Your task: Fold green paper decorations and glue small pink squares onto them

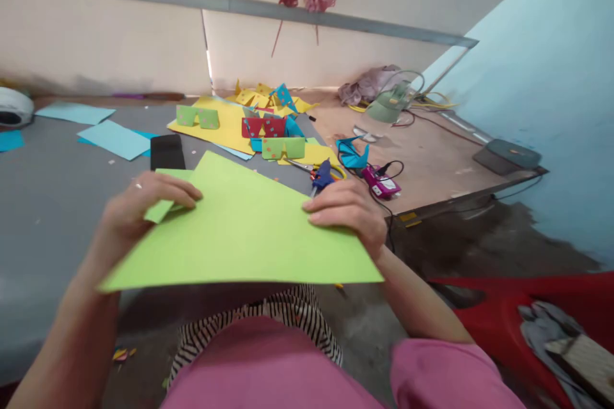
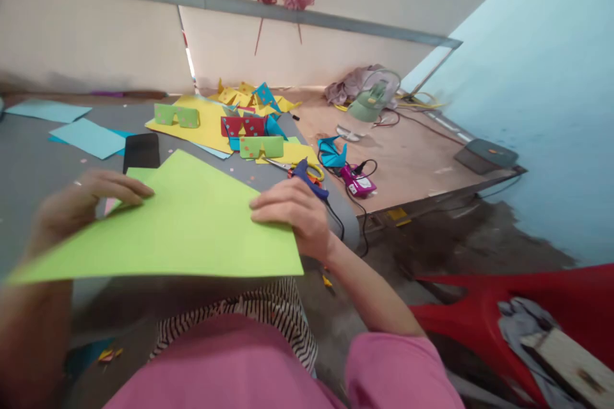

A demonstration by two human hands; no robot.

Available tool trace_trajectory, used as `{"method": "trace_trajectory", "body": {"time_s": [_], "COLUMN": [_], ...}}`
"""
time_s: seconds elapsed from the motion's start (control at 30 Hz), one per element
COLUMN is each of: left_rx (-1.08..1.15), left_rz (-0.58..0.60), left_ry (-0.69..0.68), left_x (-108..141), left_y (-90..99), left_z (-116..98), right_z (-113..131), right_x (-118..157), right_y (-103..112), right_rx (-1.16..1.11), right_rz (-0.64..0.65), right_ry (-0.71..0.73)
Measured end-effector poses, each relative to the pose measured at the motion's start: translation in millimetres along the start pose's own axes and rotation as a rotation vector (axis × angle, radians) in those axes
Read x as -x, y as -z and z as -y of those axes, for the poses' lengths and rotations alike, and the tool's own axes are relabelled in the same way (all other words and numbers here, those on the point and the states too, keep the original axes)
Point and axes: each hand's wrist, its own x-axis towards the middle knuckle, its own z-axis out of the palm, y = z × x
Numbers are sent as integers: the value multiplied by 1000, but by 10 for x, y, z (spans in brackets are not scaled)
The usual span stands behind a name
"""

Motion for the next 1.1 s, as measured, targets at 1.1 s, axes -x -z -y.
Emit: {"method": "trace_trajectory", "body": {"time_s": [1.1], "left_rx": [-384], "left_rz": [870], "left_ry": [254], "left_x": [-26], "left_y": [-1034], "left_z": [163], "right_z": [-132], "right_x": [704], "right_y": [-546], "right_rx": [76], "right_rz": [204], "right_ry": [254]}}
